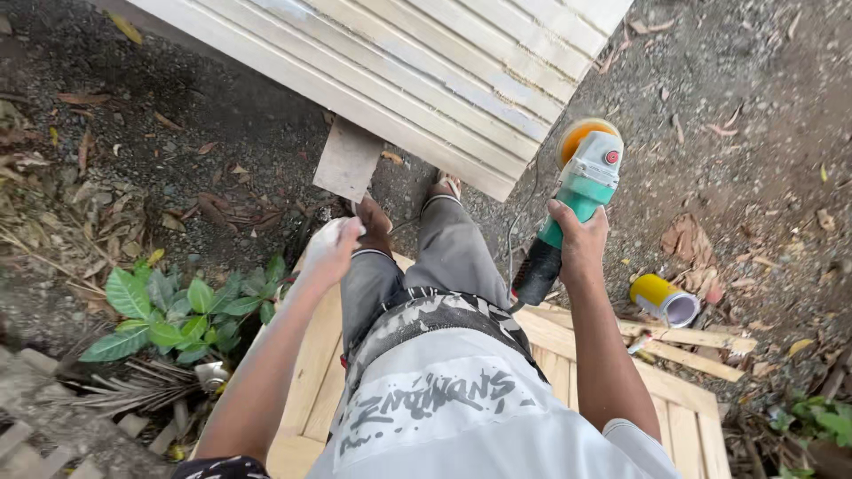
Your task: The person uses a handheld electric sander to smooth the surface of a large white wooden panel. They move the sander systematically across the flat face and along the grooved edges of the panel.
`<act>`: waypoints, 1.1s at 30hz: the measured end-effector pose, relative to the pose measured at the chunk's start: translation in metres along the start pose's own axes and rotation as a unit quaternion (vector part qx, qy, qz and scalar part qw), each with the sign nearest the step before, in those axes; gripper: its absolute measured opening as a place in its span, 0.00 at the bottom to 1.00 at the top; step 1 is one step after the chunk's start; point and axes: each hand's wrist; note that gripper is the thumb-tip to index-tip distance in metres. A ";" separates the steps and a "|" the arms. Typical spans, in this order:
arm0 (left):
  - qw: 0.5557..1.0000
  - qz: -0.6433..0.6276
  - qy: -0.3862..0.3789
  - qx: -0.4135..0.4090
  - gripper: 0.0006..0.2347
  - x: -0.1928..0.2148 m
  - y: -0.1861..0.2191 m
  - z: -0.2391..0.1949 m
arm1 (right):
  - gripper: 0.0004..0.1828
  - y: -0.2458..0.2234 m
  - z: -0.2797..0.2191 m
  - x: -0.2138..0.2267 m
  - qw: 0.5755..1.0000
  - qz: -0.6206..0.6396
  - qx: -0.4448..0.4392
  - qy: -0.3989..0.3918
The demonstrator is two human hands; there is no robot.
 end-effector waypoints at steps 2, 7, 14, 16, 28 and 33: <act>0.987 0.058 -0.055 -0.142 0.20 -0.025 0.040 0.012 | 0.23 0.007 -0.024 -0.015 0.999 -0.030 -0.011 0.012; 0.914 -0.162 -0.372 0.018 0.23 -0.120 0.104 0.035 | 0.24 0.027 -0.033 -0.066 0.999 0.034 0.020 0.015; 0.910 -0.213 -0.355 0.020 0.29 -0.120 0.130 0.052 | 0.28 0.021 0.004 -0.145 0.993 0.087 0.044 0.066; 0.919 -0.190 -0.347 0.002 0.29 -0.102 0.135 0.067 | 0.29 0.014 0.012 -0.166 0.991 0.095 0.041 0.090; 0.929 -0.081 -0.356 0.059 0.32 -0.055 0.157 0.118 | 0.36 0.018 0.021 -0.229 0.978 0.139 0.013 0.157; 0.956 0.023 -0.292 -0.026 0.33 -0.079 0.175 0.110 | 0.36 0.022 0.039 -0.206 0.974 0.168 -0.012 0.149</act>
Point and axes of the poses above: each hand's wrist, its own z-axis towards the middle knuckle, its own x-axis out of the back of the hand, y = z × x, and after that the axes turned 10 degrees about x, right-handed
